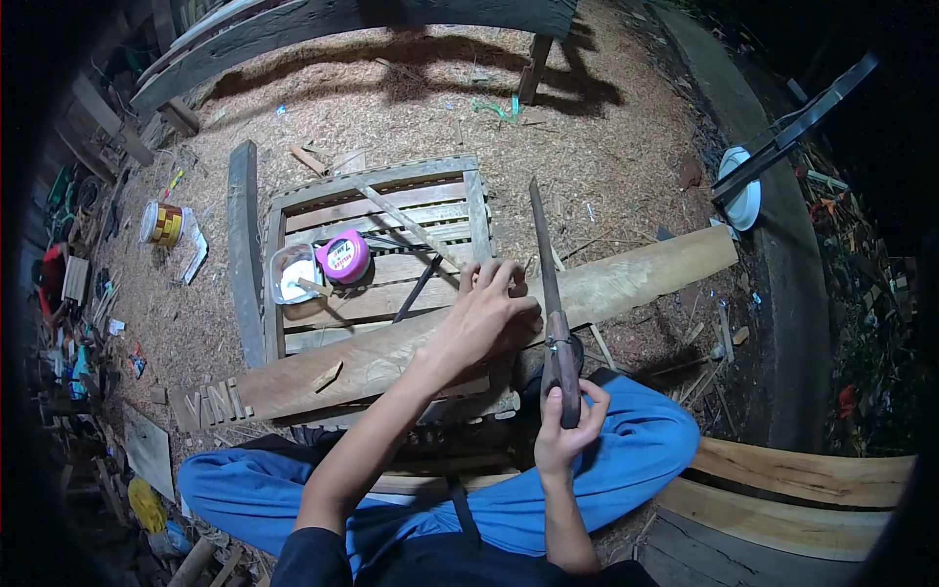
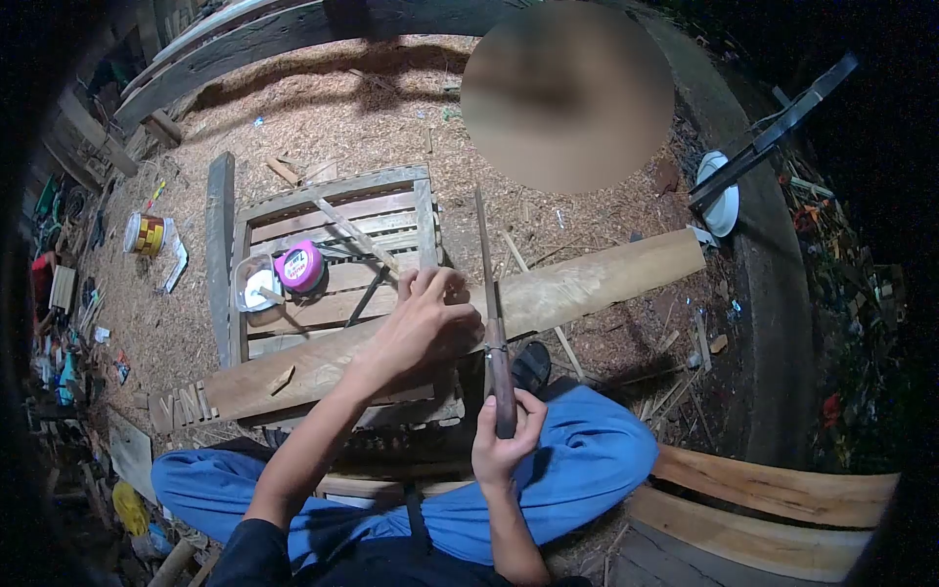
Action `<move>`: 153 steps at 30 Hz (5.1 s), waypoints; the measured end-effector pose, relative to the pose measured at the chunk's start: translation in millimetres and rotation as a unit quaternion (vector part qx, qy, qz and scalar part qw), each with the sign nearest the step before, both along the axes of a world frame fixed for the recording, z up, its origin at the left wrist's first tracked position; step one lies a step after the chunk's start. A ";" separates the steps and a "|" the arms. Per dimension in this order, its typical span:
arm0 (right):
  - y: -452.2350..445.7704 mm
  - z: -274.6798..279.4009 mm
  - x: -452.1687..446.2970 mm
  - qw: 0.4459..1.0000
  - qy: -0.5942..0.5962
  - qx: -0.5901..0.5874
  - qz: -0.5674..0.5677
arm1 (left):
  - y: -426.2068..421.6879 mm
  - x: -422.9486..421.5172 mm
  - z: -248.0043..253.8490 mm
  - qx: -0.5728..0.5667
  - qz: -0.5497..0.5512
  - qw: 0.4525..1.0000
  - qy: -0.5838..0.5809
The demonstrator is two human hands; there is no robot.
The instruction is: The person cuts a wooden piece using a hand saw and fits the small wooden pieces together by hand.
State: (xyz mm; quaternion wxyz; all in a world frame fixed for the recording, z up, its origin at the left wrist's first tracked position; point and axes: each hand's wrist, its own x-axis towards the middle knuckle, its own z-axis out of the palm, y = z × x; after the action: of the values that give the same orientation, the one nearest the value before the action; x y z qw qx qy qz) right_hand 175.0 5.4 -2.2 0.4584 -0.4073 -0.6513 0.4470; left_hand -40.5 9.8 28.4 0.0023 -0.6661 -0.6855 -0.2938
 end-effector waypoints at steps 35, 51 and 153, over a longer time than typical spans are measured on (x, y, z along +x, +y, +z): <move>-27.5 -23.2 15.5 0.988 0.128 -0.081 0.002 | -28.1 32.0 -22.3 0.062 0.175 0.974 -0.132; -25.6 -21.0 12.1 0.998 -0.002 0.048 0.046 | -29.1 31.5 -15.6 0.029 0.177 0.976 -0.126; -22.7 17.5 38.9 0.989 -0.100 -0.024 0.102 | -23.9 37.8 -15.0 0.022 0.193 0.977 -0.090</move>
State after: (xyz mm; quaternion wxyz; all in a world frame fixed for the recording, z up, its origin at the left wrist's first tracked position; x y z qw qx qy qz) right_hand 213.9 -17.3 15.4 0.3332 -0.3924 -0.7208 0.4642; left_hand -2.7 -14.1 13.4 0.0118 -0.4917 -0.7918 -0.3621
